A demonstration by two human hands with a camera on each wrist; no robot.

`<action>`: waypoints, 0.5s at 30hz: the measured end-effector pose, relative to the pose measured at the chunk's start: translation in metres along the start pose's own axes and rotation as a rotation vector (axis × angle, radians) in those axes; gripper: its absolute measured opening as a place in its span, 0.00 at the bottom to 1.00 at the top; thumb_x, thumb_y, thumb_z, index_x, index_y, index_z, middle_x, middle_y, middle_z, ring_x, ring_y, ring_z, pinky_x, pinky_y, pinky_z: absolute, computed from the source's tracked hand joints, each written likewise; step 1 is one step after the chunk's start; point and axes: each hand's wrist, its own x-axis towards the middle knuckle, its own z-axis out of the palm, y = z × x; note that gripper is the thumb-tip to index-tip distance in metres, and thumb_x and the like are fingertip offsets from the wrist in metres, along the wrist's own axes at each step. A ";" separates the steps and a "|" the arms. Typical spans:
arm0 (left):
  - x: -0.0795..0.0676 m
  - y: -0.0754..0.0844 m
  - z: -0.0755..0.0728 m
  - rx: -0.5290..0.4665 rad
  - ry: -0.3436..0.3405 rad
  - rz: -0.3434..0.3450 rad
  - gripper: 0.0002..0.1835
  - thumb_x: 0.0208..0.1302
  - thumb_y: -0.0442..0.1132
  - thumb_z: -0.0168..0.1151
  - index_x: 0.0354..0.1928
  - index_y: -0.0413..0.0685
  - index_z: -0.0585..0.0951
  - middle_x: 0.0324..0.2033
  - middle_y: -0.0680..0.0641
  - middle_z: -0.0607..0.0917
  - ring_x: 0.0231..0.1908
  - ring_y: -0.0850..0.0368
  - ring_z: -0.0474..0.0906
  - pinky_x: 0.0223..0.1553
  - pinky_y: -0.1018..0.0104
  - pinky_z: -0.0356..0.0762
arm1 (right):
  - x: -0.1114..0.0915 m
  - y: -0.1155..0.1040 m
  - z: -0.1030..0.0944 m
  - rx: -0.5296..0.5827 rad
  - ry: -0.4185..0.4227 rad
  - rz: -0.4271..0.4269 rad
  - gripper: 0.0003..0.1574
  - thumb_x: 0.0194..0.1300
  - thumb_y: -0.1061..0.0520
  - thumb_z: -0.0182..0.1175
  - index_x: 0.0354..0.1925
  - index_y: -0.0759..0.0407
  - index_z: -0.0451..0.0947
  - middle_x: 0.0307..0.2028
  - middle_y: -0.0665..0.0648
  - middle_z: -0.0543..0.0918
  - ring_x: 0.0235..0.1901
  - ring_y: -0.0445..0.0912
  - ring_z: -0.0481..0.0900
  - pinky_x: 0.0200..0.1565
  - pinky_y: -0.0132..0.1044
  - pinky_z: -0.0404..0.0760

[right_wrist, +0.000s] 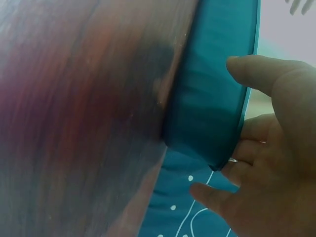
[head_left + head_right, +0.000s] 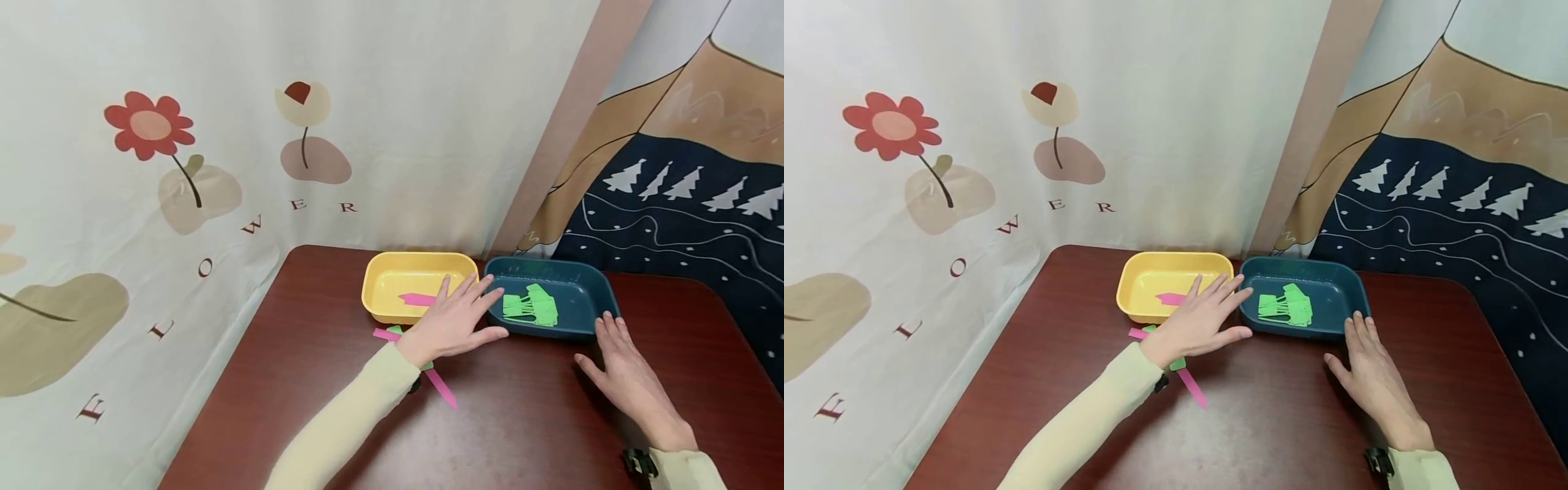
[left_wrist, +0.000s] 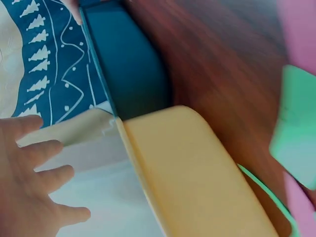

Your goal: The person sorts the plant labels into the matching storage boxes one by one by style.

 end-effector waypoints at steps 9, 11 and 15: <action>-0.049 -0.036 -0.001 0.029 0.050 -0.085 0.43 0.72 0.75 0.42 0.80 0.59 0.63 0.81 0.49 0.55 0.81 0.45 0.46 0.75 0.32 0.40 | 0.000 0.002 0.000 -0.021 0.000 -0.024 0.55 0.75 0.48 0.61 0.77 0.80 0.43 0.78 0.79 0.38 0.78 0.68 0.27 0.72 0.69 0.39; -0.058 -0.046 -0.004 0.032 0.068 -0.110 0.43 0.73 0.74 0.43 0.80 0.58 0.63 0.81 0.48 0.56 0.80 0.44 0.48 0.74 0.30 0.42 | 0.001 0.002 0.000 -0.021 0.002 -0.027 0.55 0.75 0.48 0.61 0.77 0.80 0.43 0.78 0.79 0.38 0.78 0.68 0.27 0.73 0.68 0.39; -0.077 -0.065 -0.011 0.035 0.093 -0.158 0.42 0.74 0.72 0.46 0.79 0.56 0.64 0.81 0.46 0.57 0.79 0.41 0.50 0.72 0.28 0.46 | 0.000 0.003 0.001 -0.017 0.005 -0.032 0.55 0.76 0.48 0.60 0.77 0.80 0.43 0.78 0.79 0.38 0.78 0.67 0.26 0.73 0.68 0.38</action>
